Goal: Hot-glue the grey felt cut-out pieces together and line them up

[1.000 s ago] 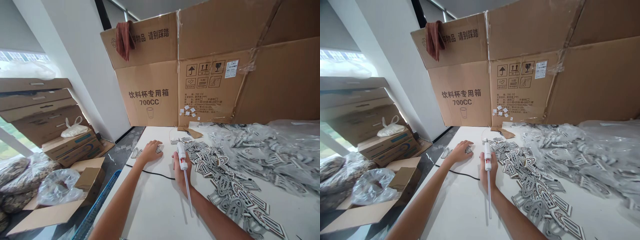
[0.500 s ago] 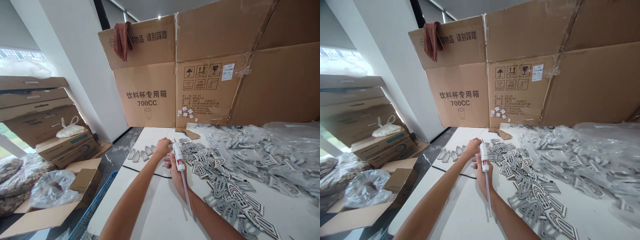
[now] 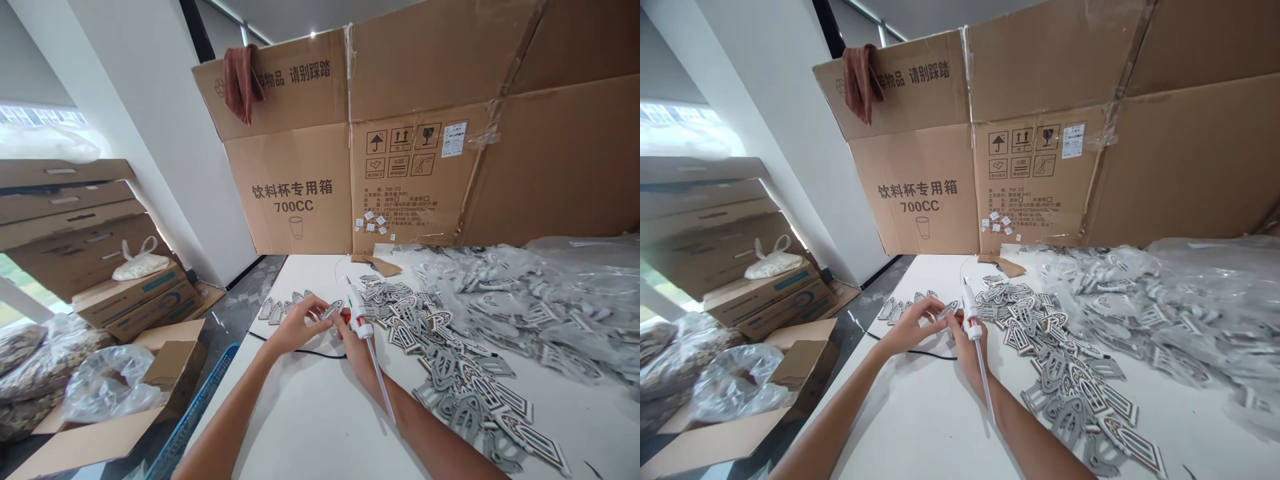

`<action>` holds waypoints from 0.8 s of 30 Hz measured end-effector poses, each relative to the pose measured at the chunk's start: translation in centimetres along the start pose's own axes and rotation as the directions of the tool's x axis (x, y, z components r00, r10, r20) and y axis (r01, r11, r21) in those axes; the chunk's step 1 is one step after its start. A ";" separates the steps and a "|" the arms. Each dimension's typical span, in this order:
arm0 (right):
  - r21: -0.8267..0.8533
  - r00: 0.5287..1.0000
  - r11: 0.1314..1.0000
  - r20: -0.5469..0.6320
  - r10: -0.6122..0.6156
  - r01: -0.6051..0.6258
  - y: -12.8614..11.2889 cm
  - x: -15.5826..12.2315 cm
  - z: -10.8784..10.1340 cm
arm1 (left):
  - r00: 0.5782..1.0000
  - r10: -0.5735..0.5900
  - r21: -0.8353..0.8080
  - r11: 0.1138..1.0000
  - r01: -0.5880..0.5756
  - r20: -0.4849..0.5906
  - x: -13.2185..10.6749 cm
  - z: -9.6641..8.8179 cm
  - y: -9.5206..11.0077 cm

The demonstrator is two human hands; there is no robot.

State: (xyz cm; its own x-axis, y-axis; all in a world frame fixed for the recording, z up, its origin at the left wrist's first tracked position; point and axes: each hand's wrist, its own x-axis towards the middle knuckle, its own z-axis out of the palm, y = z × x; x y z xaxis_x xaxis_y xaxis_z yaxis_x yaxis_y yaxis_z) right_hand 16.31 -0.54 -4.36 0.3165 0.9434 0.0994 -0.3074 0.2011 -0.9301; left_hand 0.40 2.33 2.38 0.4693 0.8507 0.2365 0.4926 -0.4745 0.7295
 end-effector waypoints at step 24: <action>-0.041 1.000 0.999 0.021 0.014 -0.013 0.1 -0.1 -0.4 | 0.842 -0.460 0.277 0.879 0.388 0.283 -8.9 -8.6 -1.9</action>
State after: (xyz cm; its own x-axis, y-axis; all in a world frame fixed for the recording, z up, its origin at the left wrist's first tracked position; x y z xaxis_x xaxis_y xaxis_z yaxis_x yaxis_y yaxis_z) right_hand 16.59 -0.69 -4.56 0.2936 0.9513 0.0936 -0.2745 0.1777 -0.9450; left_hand -11.02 -2.44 4.41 0.3754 0.8706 -0.3181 0.8179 -0.1497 0.5555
